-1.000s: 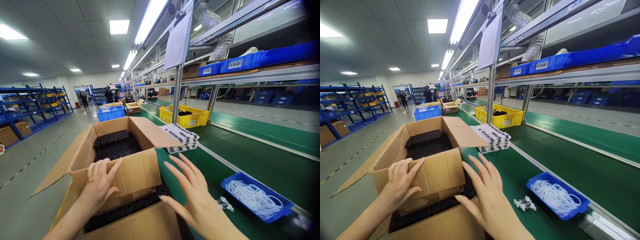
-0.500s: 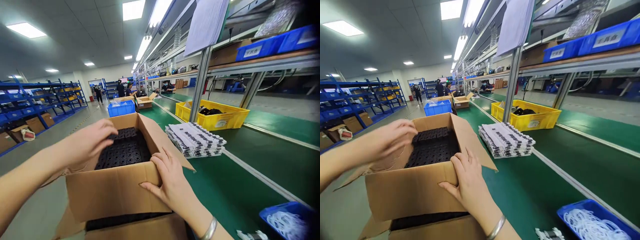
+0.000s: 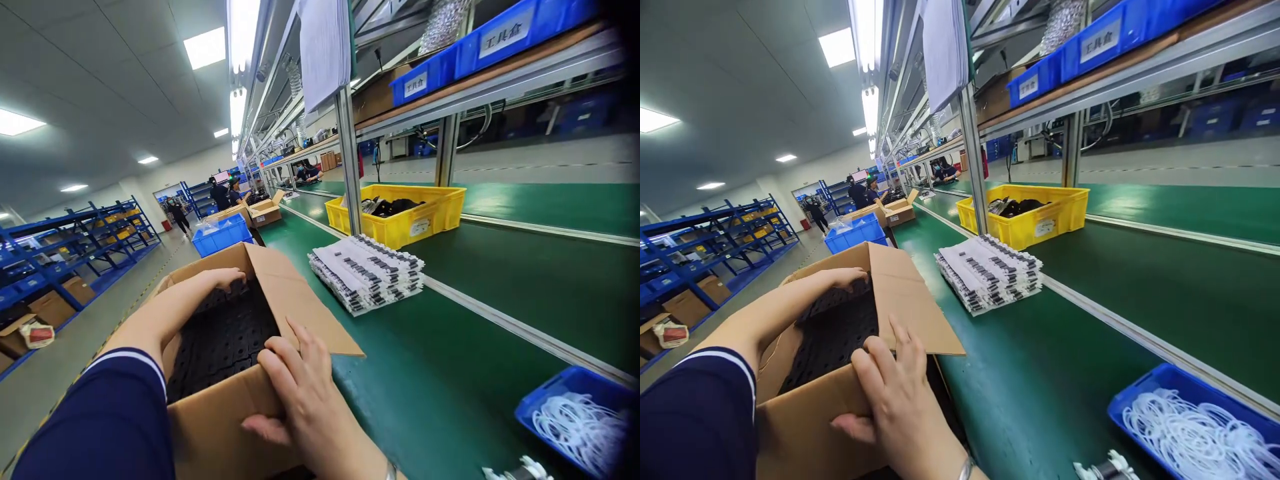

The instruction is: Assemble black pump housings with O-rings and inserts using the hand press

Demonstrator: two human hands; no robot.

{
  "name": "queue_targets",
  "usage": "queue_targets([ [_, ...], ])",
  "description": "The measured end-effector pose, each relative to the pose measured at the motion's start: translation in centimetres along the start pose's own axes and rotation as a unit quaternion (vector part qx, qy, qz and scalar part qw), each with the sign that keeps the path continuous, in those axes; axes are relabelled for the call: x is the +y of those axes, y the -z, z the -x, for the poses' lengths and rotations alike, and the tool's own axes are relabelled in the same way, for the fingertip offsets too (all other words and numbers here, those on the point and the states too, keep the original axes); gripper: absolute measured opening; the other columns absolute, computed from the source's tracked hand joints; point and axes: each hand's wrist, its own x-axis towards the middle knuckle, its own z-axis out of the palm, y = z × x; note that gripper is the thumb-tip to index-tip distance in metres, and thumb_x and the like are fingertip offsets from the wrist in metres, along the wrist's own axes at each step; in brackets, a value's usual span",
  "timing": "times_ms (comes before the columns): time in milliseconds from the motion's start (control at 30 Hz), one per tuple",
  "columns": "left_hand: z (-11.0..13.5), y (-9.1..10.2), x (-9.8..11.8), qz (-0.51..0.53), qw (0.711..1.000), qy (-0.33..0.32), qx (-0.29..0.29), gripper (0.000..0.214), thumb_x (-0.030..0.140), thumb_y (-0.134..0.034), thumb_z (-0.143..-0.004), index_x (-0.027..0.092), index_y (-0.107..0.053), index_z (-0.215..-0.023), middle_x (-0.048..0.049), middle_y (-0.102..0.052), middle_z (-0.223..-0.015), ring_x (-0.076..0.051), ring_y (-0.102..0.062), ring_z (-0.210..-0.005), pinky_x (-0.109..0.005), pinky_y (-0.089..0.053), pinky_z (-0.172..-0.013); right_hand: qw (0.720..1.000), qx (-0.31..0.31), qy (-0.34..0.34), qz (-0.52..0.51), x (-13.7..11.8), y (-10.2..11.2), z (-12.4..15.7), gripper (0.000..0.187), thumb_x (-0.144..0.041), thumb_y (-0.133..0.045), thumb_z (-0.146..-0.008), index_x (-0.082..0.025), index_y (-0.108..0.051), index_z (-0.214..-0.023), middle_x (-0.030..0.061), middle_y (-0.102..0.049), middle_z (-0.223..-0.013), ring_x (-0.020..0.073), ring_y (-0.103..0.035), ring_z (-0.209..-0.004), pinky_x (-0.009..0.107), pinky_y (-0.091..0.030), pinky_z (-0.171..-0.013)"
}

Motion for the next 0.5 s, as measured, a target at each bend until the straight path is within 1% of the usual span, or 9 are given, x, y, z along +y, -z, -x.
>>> queue_targets([
  [133, -0.7, -3.0, -2.6, 0.041, 0.999, -0.021, 0.027, 0.033, 0.035, -0.063, -0.093, 0.016, -0.06, -0.12, -0.0097, -0.061, -0.124, -0.024, -0.062, -0.107, -0.046, -0.054, -0.091, 1.0, 0.004, 0.001, -0.006, 0.3, 0.1, 0.0, 0.06, -0.065, -0.066, -0.084, -0.02, -0.054, -0.122, 0.0112, -0.062, -0.119, 0.0432, -0.037, -0.137, 0.061, -0.038, -0.103],
  [233, -1.0, -4.5, -3.8, 0.071, 0.996, -0.03, 0.052, 0.034, 0.036, -0.063, -0.093, 0.016, -0.059, -0.121, -0.0097, -0.061, -0.124, -0.025, -0.061, -0.109, -0.047, -0.053, -0.092, 1.0, -0.006, 0.001, 0.0, 0.4, 0.2, -0.1, 0.058, -0.062, -0.068, -0.083, -0.019, -0.054, -0.119, 0.0107, -0.063, -0.118, 0.0439, -0.037, -0.136, 0.061, -0.038, -0.102],
  [367, -1.1, -5.5, -4.7, 0.095, 0.991, -0.047, 0.079, 0.033, 0.035, -0.064, -0.092, 0.016, -0.06, -0.119, -0.01, -0.059, -0.127, -0.026, -0.059, -0.114, -0.049, -0.051, -0.096, 0.999, -0.01, 0.019, 0.026, 0.6, 0.2, -0.2, 0.062, -0.063, -0.072, -0.08, -0.018, -0.055, -0.118, 0.0129, -0.062, -0.117, 0.0448, -0.037, -0.136, 0.06, -0.039, -0.101],
  [500, -1.0, -5.9, -5.1, 0.112, 0.987, -0.072, 0.085, 0.031, 0.034, -0.065, -0.092, 0.016, -0.062, -0.117, -0.0101, -0.057, -0.131, -0.027, -0.056, -0.119, -0.051, -0.048, -0.099, 0.998, -0.011, 0.037, 0.049, 0.9, -0.1, 0.0, 0.065, -0.065, -0.07, -0.08, -0.017, -0.055, -0.121, 0.0139, -0.061, -0.118, 0.045, -0.035, -0.137, 0.06, -0.038, -0.103],
])
